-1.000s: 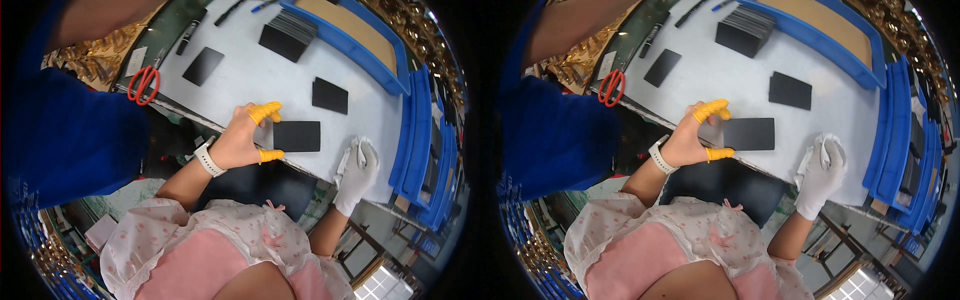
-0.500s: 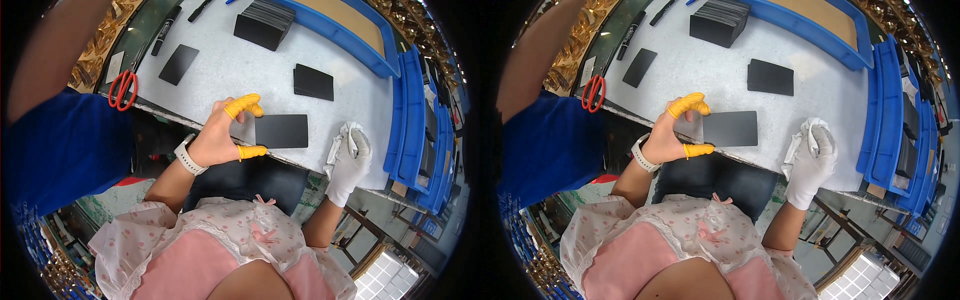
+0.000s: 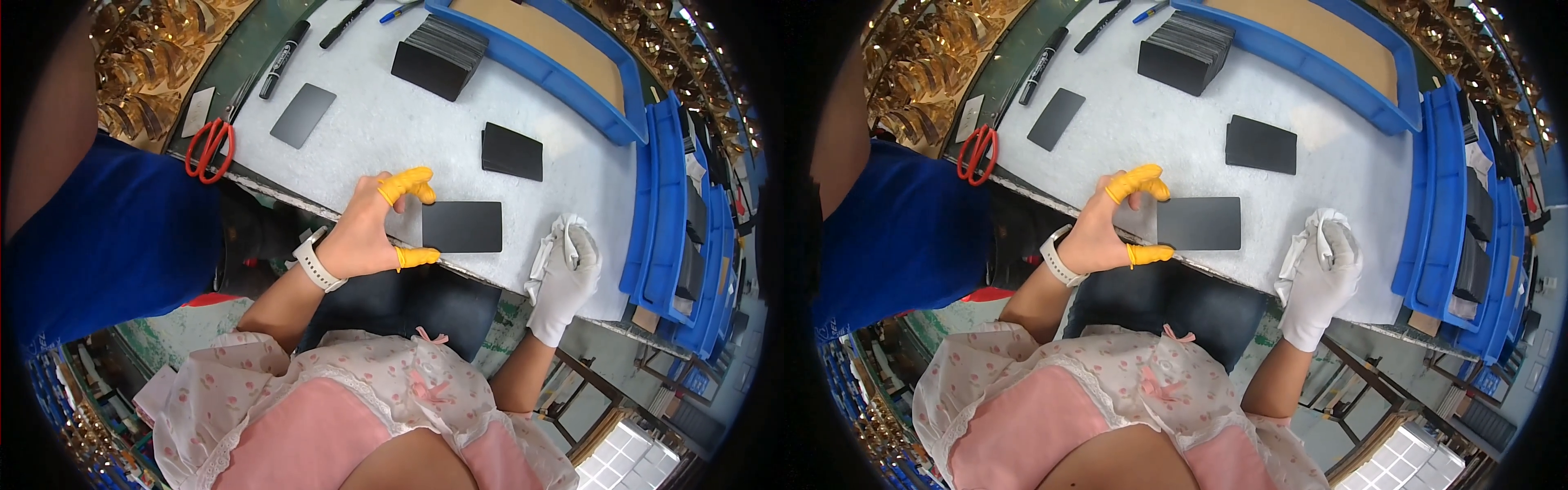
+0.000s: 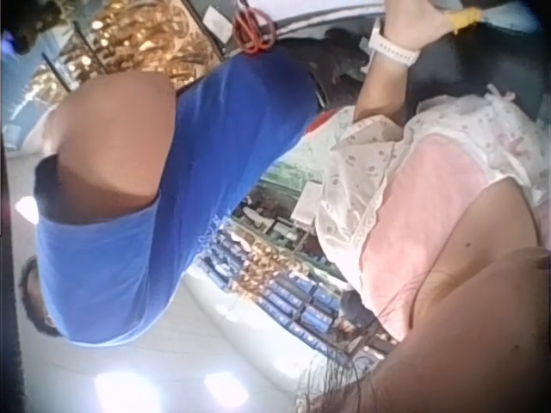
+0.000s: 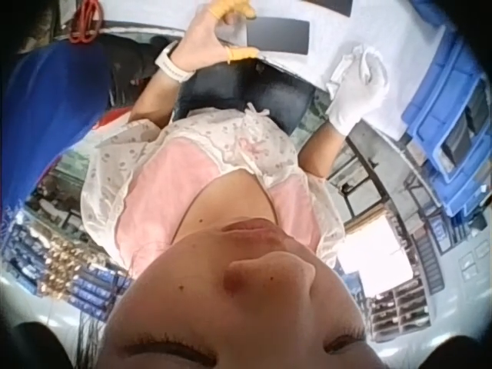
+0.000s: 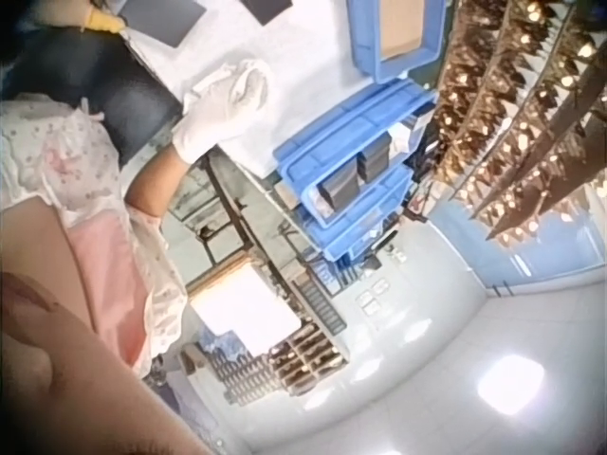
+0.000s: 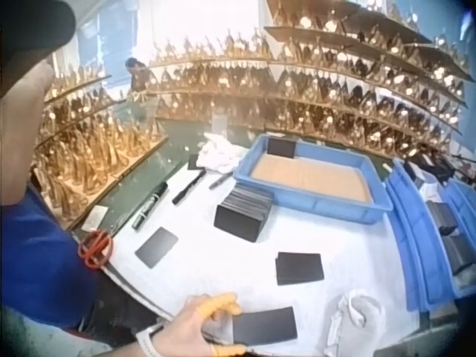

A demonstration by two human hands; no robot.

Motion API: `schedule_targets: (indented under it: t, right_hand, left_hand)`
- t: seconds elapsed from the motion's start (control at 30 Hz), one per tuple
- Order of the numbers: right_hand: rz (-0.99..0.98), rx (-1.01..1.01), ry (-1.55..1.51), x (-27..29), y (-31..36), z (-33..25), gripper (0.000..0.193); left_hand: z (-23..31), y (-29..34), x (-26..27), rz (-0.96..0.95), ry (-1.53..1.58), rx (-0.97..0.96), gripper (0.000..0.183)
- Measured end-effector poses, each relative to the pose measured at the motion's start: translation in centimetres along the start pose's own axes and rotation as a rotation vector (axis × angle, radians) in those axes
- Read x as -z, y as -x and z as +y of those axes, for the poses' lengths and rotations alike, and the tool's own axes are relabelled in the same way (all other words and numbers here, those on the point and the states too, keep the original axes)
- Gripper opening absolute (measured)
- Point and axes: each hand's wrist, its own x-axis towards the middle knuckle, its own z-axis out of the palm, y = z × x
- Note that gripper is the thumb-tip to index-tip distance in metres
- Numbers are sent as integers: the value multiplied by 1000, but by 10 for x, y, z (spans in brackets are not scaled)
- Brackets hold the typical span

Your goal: The person is cleaning and inspecting small black rectangular metal plates using a white cloth while sitting at a workbench.

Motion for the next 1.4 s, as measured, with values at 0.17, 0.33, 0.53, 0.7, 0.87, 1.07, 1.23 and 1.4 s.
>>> schedule_targets:
  t: [0.17, 0.33, 0.53, 0.7, 0.87, 1.07, 1.23, 1.4]
  right_hand:
    - [-15, 50, 41, -3, 4, -9, 21]
    - [-68, 19, 3, 11, 5, -4, 24]
    - [-52, -47, -157, 3, 2, -1, 23]
    - [54, -144, -296, -1, -2, -29, 17]
    - [-125, -131, -272, 17, -5, 1, 24]
    - [-56, 206, -33, 15, -6, -15, 24]
    - [19, 250, 18, 23, -13, -35, 12]
    - [-9, 247, 116, 37, -14, -31, 15]
  left_hand:
    - [0, 4, 6, -11, 20, 49, 101]
    - [0, 1, 8, 21, 105, 26, 102]
    - [-3, -9, 38, 209, 220, 112, 108]
    - [-9, -48, 55, 569, -9, -28, 102]
    - [-3, -107, 35, 558, -776, -268, 77]
    - [-23, -147, 11, 327, -920, -381, 80]
    - [-15, -156, -17, 363, -615, 288, 126]
    - [-48, -167, -44, 424, -582, 353, 130]
